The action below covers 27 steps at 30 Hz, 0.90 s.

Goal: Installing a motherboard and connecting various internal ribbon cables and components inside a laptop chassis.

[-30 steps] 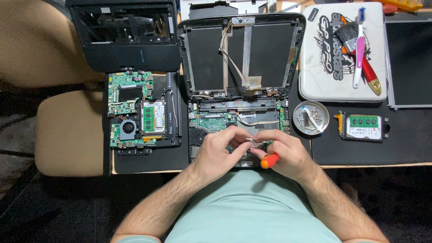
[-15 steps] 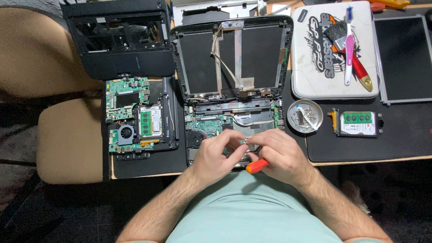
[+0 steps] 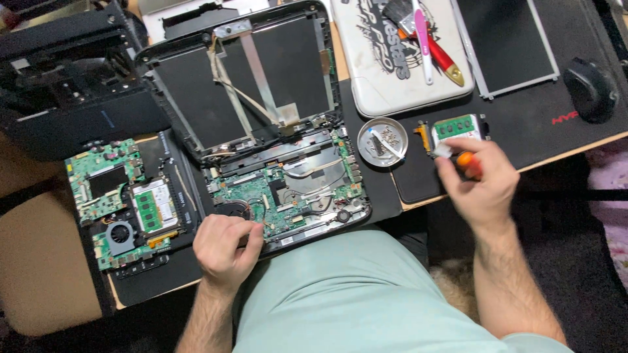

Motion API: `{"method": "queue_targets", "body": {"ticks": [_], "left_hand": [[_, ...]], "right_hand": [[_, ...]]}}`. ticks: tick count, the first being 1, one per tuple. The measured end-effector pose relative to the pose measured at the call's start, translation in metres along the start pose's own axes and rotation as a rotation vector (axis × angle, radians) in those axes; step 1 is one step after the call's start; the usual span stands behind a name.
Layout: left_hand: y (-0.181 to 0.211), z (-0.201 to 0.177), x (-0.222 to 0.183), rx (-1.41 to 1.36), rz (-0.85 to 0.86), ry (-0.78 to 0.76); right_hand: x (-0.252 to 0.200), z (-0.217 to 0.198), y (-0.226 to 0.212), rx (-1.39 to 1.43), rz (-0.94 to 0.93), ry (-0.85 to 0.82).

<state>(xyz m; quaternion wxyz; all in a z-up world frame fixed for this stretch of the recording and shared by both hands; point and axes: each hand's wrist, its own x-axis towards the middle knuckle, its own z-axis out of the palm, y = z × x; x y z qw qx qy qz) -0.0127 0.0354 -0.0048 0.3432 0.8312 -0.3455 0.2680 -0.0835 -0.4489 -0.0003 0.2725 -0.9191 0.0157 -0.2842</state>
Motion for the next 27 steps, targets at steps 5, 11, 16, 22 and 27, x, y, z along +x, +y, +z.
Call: {"method": "queue_targets", "body": {"ticks": [5, 11, 16, 22, 27], "left_hand": [[0.001, 0.001, 0.003, -0.004, -0.012, -0.027], [0.0, 0.003, 0.002, 0.002, -0.026, -0.036], [-0.002, 0.005, 0.002, 0.006, -0.006, -0.028], [0.0, 0.0, 0.011, -0.019, 0.0, -0.035], [0.001, -0.003, 0.014, -0.048, -0.009, -0.019]], "right_hand": [[0.013, -0.021, 0.035, -0.049, -0.001, -0.125], [0.014, -0.019, 0.048, -0.092, -0.094, -0.198], [0.011, -0.014, 0.051, -0.097, -0.124, -0.199], [0.007, -0.011, 0.053, -0.156, -0.149, -0.211], [0.003, -0.009, 0.041, -0.173, -0.159, -0.193]]}}
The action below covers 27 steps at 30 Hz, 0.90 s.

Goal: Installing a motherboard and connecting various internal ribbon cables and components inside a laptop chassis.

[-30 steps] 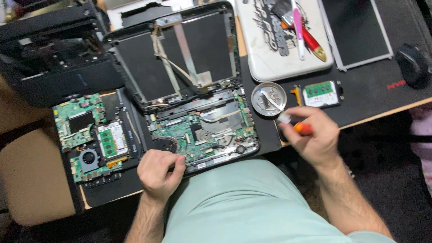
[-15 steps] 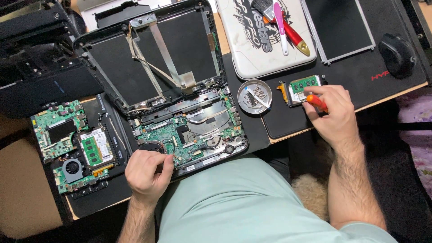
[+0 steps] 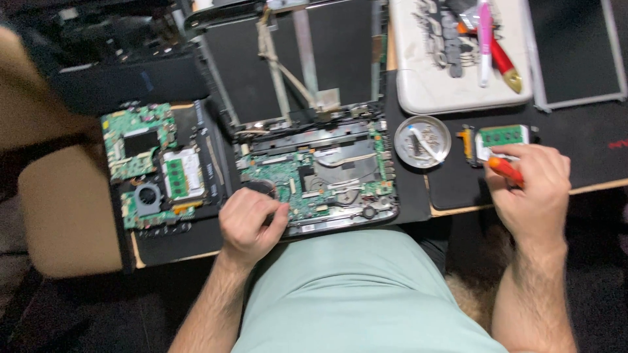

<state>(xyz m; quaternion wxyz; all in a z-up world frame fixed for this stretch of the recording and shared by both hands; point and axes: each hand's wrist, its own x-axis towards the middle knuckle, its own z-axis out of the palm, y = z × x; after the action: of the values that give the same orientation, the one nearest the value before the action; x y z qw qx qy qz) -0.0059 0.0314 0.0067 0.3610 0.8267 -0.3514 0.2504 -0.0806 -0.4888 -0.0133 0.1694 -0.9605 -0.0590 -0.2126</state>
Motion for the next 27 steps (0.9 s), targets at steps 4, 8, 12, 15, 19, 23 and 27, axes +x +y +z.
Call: {"method": "queue_targets", "body": {"ticks": [4, 8, 12, 15, 19, 23, 27], "left_hand": [[-0.001, -0.003, -0.001, -0.011, -0.023, 0.006], [-0.003, 0.0, -0.004, -0.031, -0.05, 0.043], [-0.012, 0.013, -0.019, -0.058, -0.118, 0.175], [-0.018, 0.016, -0.025, -0.046, -0.1, 0.158], [-0.013, 0.01, -0.016, -0.041, -0.106, 0.143], [-0.007, 0.015, -0.018, -0.003, -0.094, 0.108], [0.012, 0.023, -0.01, 0.109, -0.04, -0.046]], "right_hand": [[0.013, 0.018, -0.04, 0.227, -0.028, 0.038], [0.036, 0.046, -0.091, 0.564, 0.004, 0.028], [0.041, 0.099, -0.111, 0.903, -0.009, -0.089], [0.052, 0.106, -0.146, 0.977, 0.048, -0.178], [0.07, 0.099, -0.169, 1.0, 0.006, -0.245], [0.066, 0.096, -0.17, 0.865, -0.052, -0.285], [0.062, 0.105, -0.159, 0.936, -0.028, -0.261]]}}
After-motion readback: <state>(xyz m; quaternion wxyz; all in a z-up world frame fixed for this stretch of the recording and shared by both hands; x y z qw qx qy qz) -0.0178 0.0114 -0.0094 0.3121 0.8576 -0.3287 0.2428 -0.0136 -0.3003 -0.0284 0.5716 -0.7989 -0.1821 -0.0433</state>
